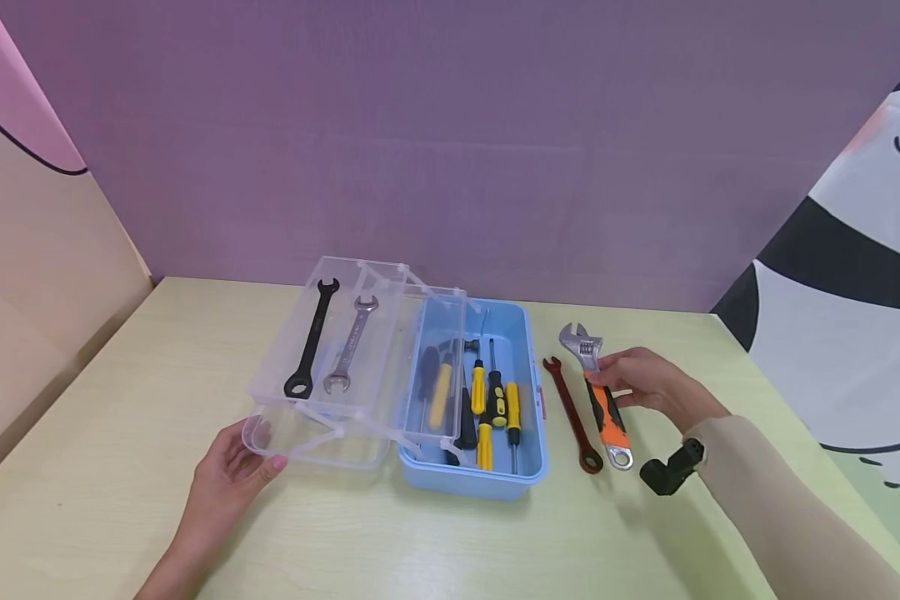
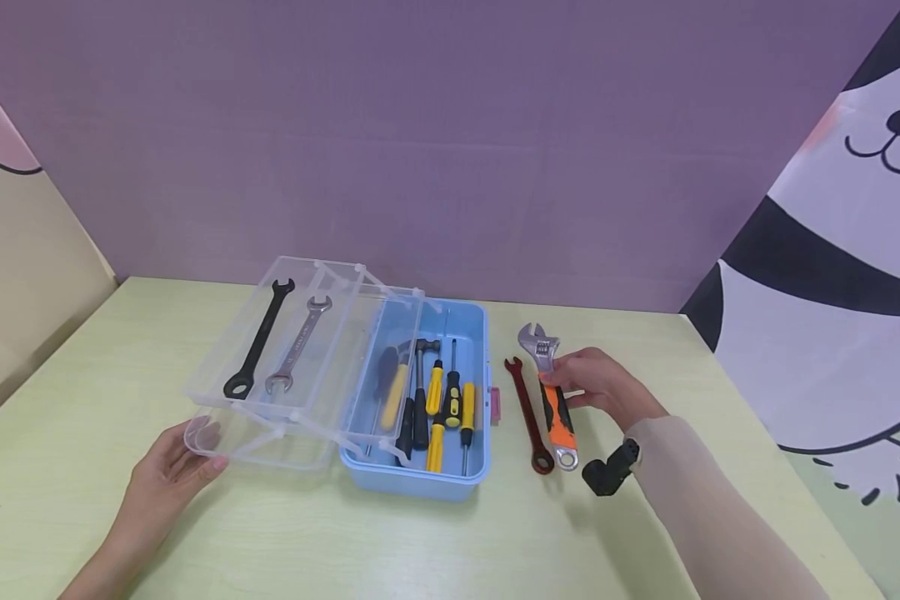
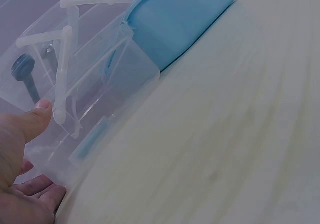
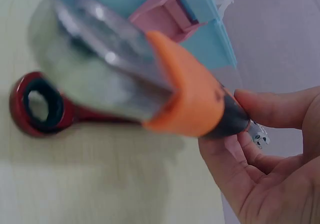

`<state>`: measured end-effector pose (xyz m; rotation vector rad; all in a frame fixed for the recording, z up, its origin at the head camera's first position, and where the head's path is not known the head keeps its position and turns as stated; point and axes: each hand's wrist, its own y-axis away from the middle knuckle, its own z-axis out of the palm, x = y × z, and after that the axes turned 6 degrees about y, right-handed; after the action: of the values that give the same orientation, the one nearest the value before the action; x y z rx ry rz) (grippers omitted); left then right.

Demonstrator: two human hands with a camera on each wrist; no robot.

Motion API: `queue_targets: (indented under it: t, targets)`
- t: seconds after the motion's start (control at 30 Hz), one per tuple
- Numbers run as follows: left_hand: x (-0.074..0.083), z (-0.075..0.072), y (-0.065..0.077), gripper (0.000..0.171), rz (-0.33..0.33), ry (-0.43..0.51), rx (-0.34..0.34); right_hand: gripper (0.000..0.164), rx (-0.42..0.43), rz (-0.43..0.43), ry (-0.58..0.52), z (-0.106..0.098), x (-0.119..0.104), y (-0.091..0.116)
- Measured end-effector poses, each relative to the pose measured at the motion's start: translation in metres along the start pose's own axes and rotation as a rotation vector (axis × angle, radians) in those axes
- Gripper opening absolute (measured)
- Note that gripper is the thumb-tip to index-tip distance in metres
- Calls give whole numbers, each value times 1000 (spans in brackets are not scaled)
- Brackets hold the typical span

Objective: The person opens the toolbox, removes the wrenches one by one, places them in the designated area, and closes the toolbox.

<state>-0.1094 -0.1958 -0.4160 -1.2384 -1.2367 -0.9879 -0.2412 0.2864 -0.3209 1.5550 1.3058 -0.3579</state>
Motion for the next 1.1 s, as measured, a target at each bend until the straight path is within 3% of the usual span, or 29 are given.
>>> queue_targets:
  t: [0.37,1.1]
  targets:
    - [1,0,0,60,-15,7,-10,9,3,20,-21,-7,24,-2]
    - [2,0,1,59,-21,12,-6,12,61,74,22,-10,44,-11]
